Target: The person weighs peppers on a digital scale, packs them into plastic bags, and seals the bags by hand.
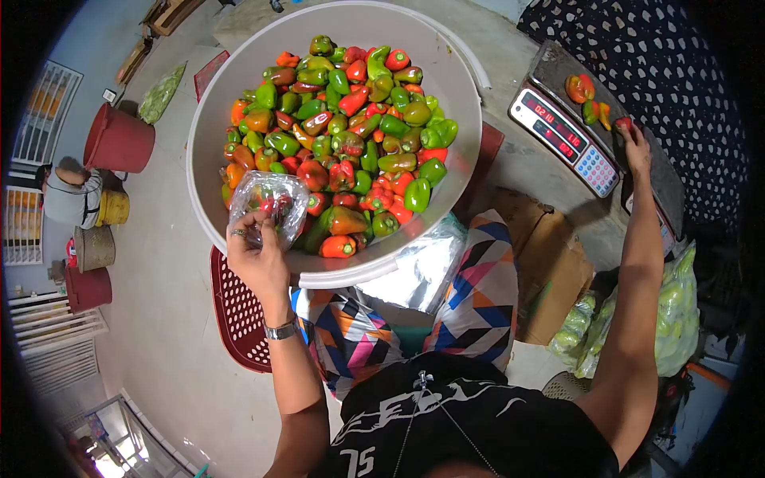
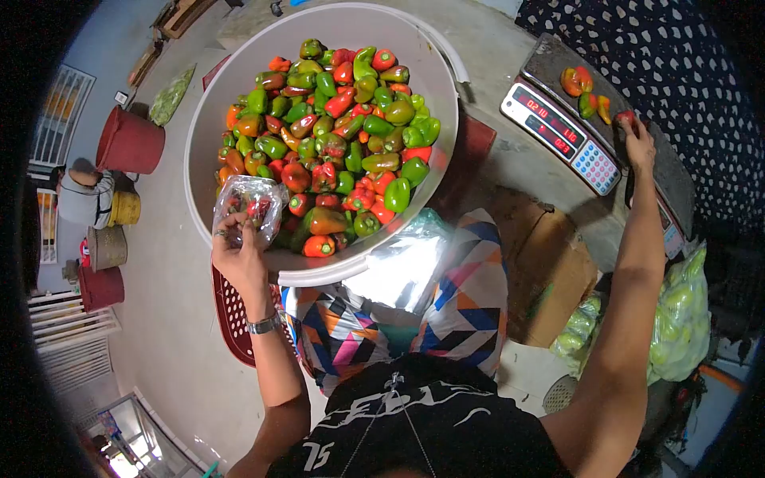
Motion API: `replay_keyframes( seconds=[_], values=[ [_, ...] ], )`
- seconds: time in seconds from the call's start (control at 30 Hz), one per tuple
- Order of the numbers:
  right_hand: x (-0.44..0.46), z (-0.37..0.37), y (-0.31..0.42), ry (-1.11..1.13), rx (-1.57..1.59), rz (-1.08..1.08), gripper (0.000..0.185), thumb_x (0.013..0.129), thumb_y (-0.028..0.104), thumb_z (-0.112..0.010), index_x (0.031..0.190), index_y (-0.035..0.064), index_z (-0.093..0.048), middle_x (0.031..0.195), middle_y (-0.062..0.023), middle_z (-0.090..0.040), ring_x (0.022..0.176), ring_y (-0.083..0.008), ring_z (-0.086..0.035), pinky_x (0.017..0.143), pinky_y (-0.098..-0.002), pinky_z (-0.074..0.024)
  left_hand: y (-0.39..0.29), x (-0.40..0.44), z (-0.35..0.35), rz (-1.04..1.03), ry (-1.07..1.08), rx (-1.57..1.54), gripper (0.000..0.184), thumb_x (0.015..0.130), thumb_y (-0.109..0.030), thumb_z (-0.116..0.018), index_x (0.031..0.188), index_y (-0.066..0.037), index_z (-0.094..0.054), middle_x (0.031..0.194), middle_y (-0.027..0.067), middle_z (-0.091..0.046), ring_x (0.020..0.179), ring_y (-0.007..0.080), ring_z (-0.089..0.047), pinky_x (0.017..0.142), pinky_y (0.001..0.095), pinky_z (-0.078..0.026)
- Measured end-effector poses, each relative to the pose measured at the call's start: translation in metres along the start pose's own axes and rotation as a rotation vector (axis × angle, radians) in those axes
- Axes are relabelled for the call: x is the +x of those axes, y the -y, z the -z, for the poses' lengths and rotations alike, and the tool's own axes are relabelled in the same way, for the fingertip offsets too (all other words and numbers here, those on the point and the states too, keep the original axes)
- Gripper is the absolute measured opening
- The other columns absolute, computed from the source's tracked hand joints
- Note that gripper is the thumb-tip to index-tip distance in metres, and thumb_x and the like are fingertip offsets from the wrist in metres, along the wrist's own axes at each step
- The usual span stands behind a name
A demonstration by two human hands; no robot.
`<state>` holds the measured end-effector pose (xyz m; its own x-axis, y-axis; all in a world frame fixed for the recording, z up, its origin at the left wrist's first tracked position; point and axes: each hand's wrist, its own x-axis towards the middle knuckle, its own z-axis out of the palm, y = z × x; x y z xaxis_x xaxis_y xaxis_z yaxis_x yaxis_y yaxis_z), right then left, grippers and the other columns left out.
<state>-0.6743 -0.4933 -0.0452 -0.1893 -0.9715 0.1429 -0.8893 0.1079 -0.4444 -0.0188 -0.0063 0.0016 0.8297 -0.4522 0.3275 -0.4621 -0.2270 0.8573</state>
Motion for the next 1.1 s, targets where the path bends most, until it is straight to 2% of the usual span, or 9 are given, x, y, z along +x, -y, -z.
replay_keyframes(
  seconds=[0.13,0.33,0.63,0.7,0.8,0.9,1.0,1.07,1.1],
  values=[
    [0.013,-0.014,-0.022,-0.056,-0.045,0.167,0.063,0.088,0.043,-0.076,0.143,0.0168,-0.058,0.130,-0.0187,-0.068,0.127,-0.0338,-0.062,0.108,-0.0403,-0.0458,0.001,0.000,-0.001,-0.037,-0.003,-0.004,0.006,0.091,0.001,-0.070,0.097,0.003,-0.071,0.094,0.0042,-0.066,0.080,0.0106,-0.060,0.074,0.0256,-0.049],
    [-0.010,0.004,0.027,-0.044,-0.231,0.012,0.044,0.086,0.031,-0.078,0.121,0.0095,-0.062,0.121,-0.0195,-0.070,0.115,-0.0389,-0.067,0.101,-0.0451,-0.0496,0.000,0.000,0.000,-0.023,0.005,-0.013,0.007,0.090,0.002,-0.069,0.098,0.003,-0.070,0.096,0.0058,-0.067,0.082,0.0123,-0.061,0.076,0.0264,-0.049],
    [0.026,-0.007,-0.001,-0.100,-0.351,0.186,0.068,0.078,0.043,-0.081,0.129,0.0021,-0.063,0.116,-0.0225,-0.070,0.110,-0.0396,-0.067,0.100,-0.0436,-0.0500,0.002,0.001,0.000,-0.045,-0.012,0.025,0.007,0.091,0.000,-0.070,0.098,0.002,-0.071,0.096,0.0055,-0.068,0.081,0.0121,-0.061,0.076,0.0269,-0.050],
    [0.030,-0.004,-0.009,-0.029,-0.304,0.198,0.070,0.079,0.047,-0.081,0.132,0.0036,-0.064,0.112,-0.0201,-0.072,0.106,-0.0380,-0.068,0.099,-0.0422,-0.0507,0.005,-0.001,0.001,0.011,-0.026,-0.004,0.007,0.091,0.001,-0.070,0.098,0.002,-0.071,0.097,0.0047,-0.068,0.081,0.0118,-0.060,0.076,0.0269,-0.050],
    [-0.003,0.004,0.027,-0.373,-0.100,-0.077,0.065,0.086,0.048,-0.076,0.133,0.0051,-0.066,0.110,-0.0147,-0.073,0.104,-0.0311,-0.069,0.093,-0.0380,-0.0522,0.007,-0.004,0.006,-0.029,-0.116,-0.051,0.005,0.094,0.001,-0.067,0.099,0.002,-0.069,0.099,0.0040,-0.067,0.084,0.0121,-0.061,0.079,0.0267,-0.050],
    [-0.029,0.003,0.093,-0.399,0.605,0.050,0.052,0.095,0.044,-0.069,0.130,0.0052,-0.068,0.113,-0.0101,-0.073,0.102,-0.0224,-0.068,0.091,-0.0342,-0.0526,0.011,-0.003,0.006,-0.052,-0.260,-0.148,0.008,0.096,0.000,-0.065,0.104,0.001,-0.067,0.102,0.0040,-0.065,0.081,0.0099,-0.060,0.068,0.0235,-0.050],
    [-0.135,0.005,0.241,0.003,0.679,0.347,0.043,0.100,0.034,-0.065,0.130,0.0042,-0.067,0.119,-0.0057,-0.069,0.100,-0.0145,-0.066,0.087,-0.0316,-0.0540,0.015,-0.002,0.008,0.023,-0.322,-0.190,0.013,0.098,-0.002,-0.064,0.110,-0.001,-0.065,0.104,0.0035,-0.063,0.079,0.0092,-0.059,0.060,0.0234,-0.051],
    [-0.190,-0.001,0.314,0.584,0.646,0.711,0.031,0.098,0.027,-0.069,0.122,0.0070,-0.070,0.109,-0.0025,-0.068,0.095,-0.0110,-0.064,0.083,-0.0292,-0.0539,0.015,-0.002,0.009,0.050,-0.299,-0.182,0.011,0.096,-0.001,-0.066,0.107,0.001,-0.066,0.107,0.0057,-0.065,0.091,0.0123,-0.058,0.080,0.0279,-0.050],
    [-0.220,-0.002,0.350,0.668,0.570,1.006,0.026,0.096,0.026,-0.071,0.115,0.0075,-0.071,0.100,-0.0009,-0.068,0.092,-0.0091,-0.063,0.082,-0.0284,-0.0538,0.015,-0.002,0.009,0.063,-0.288,-0.180,0.011,0.095,-0.001,-0.067,0.106,0.002,-0.067,0.109,0.0068,-0.066,0.097,0.0138,-0.057,0.090,0.0302,-0.049]
  ],
)
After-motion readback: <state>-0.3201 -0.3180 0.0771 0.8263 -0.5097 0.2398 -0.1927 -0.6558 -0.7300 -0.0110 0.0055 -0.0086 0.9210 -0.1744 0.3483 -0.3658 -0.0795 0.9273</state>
